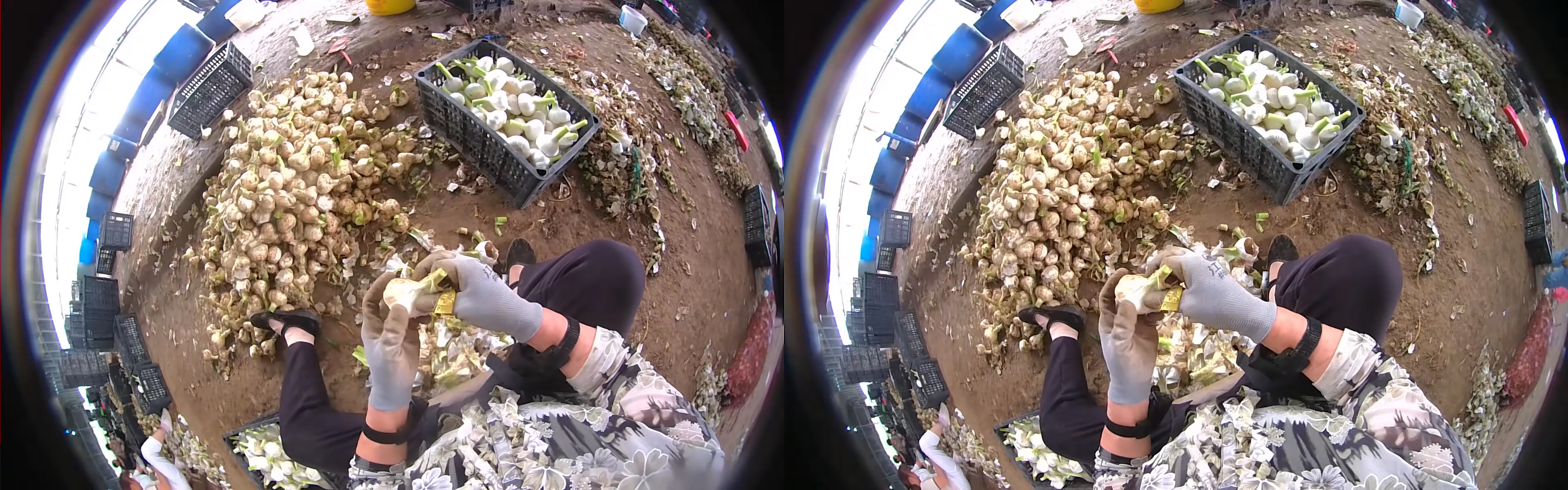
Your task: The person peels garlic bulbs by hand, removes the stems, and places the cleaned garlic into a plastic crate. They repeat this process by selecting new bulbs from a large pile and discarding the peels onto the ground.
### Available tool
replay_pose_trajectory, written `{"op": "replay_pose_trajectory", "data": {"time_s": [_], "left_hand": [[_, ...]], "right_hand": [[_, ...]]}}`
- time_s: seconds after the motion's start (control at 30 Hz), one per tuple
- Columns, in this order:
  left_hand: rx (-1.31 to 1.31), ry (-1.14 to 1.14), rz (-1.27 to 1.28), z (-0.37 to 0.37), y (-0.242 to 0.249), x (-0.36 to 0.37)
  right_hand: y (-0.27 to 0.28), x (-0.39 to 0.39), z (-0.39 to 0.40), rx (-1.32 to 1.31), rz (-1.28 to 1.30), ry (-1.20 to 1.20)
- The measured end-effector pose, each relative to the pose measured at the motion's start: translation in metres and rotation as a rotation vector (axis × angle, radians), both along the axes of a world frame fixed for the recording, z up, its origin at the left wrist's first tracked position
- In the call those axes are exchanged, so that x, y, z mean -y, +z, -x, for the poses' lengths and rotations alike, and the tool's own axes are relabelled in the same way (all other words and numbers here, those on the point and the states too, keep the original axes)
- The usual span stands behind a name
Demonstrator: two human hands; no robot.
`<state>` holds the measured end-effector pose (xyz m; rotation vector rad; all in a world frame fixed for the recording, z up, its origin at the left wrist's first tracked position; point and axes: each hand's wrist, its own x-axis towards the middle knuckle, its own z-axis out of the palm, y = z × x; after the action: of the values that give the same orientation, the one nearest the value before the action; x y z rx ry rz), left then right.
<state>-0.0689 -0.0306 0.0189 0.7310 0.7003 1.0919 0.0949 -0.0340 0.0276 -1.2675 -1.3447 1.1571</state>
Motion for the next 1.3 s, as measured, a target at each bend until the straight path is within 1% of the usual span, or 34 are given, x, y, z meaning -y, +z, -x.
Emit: {"op": "replay_pose_trajectory", "data": {"time_s": [0.03, 0.1, 0.2, 0.23, 0.3, 0.33, 0.37, 0.4, 0.43, 0.47, 0.5, 0.53, 0.57, 0.6, 0.63, 0.7, 0.73, 0.8, 0.83, 0.87, 0.9, 0.97, 1.03, 1.1, 1.13, 1.17, 1.23, 1.27, 1.3], "left_hand": [[0.055, -0.044, 0.076, 0.002, 0.002, -0.001], [0.027, -0.046, 0.089, 0.005, -0.003, -0.002], [-0.012, -0.051, 0.128, 0.009, -0.006, -0.001], [-0.023, -0.044, 0.16, 0.007, -0.001, -0.001], [-0.034, -0.021, 0.193, 0.004, 0.002, -0.002], [-0.02, -0.034, 0.185, 0.004, 0.002, -0.002], [-0.011, -0.027, 0.171, 0.006, 0.003, -0.002], [-0.151, -0.021, -0.005, 0.01, -0.003, -0.001], [-0.031, 0.002, -0.024, 0.005, 0.01, 0.001], [-0.217, 0.067, -0.155, 0.005, 0.0, 0.004], [-0.571, 0.145, -0.529, 0.008, -0.024, -0.001], [-0.755, 0.267, -0.7, 0.011, 0.0, -0.001], [-0.84, 0.351, -0.822, 0.012, 0.003, -0.005], [-0.787, 0.338, -0.712, 0.015, 0.012, -0.002], [-0.736, 0.377, -0.686, 0.018, 0.018, -0.005], [-0.615, 0.481, -0.692, 0.037, 0.014, -0.015], [-0.549, 0.569, -0.687, 0.054, 0.018, -0.021], [-0.099, 0.703, -0.306, 0.094, 0.059, -0.015], [0.041, 0.783, -0.312, 0.122, 0.075, -0.012], [0.036, 0.886, -0.282, 0.158, 0.076, -0.006], [0.123, 1.002, -0.309, 0.189, 0.078, 0.005], [0.449, 1.231, -0.227, 0.251, 0.08, 0.037], [0.497, 1.394, -0.342, 0.313, 0.065, 0.087], [0.308, 1.621, -0.436, 0.343, 0.069, 0.134], [0.212, 1.747, -0.45, 0.369, 0.053, 0.163], [0.343, 1.837, -0.449, 0.38, 0.052, 0.183], [0.36, 2.042, -0.499, 0.398, 0.05, 0.215], [0.66, 2.047, -0.353, 0.403, 0.055, 0.226], [0.664, 2.046, -0.351, 0.405, 0.054, 0.231]], "right_hand": [[-0.001, 0.001, -0.001, 0.003, -0.002, 0.029], [-0.003, 0.001, -0.003, -0.011, -0.028, 0.033], [-0.001, -0.002, -0.01, -0.184, 0.091, 0.182], [0.002, -0.002, -0.01, -0.183, 0.093, 0.19], [0.01, -0.001, -0.01, -0.458, 0.313, 0.192], [0.006, -0.002, -0.01, -0.303, 0.263, 0.184], [0.004, -0.001, -0.008, -0.227, 0.257, 0.169], [0.006, 0.001, -0.006, -0.158, 0.194, 0.147], [-0.012, 0.005, -0.002, -0.166, 0.272, 0.062], [-0.014, 0.004, -0.003, -0.103, 0.375, 0.054], [0.008, 0.003, 0.006, -0.243, 0.447, 0.027], [0.014, 0.002, 0.0, -0.094, 0.443, 0.138], [0.011, 0.002, 0.005, -0.004, 0.15, 0.193], [0.006, 0.003, 0.009, -0.225, 0.218, 0.199], [0.001, 0.004, 0.013, -0.444, 0.29, 0.195], [0.003, 0.005, 0.018, -0.522, 0.288, 0.274], [0.006, 0.004, 0.019, -0.521, 0.283, 0.301], [0.009, 0.002, 0.017, -0.449, 0.323, 0.29], [0.002, 0.002, 0.015, -0.452, 0.315, 0.258], [-0.003, 0.0, 0.013, -0.444, 0.315, 0.257], [-0.006, -0.001, 0.011, -0.434, 0.316, 0.257], [-0.011, -0.001, 0.009, -0.403, 0.311, 0.27], [-0.014, 0.001, 0.011, -0.35, 0.308, 0.264], [-0.011, 0.003, 0.016, -0.329, 0.312, 0.276], [-0.013, 0.003, 0.017, -0.325, 0.316, 0.301], [-0.016, 0.002, 0.016, -0.315, 0.338, 0.299], [-0.018, 0.001, 0.019, -0.301, 0.359, 0.307], [-0.02, 0.0, 0.021, -0.303, 0.36, 0.312], [-0.022, 0.001, 0.022, -0.303, 0.361, 0.308]]}}
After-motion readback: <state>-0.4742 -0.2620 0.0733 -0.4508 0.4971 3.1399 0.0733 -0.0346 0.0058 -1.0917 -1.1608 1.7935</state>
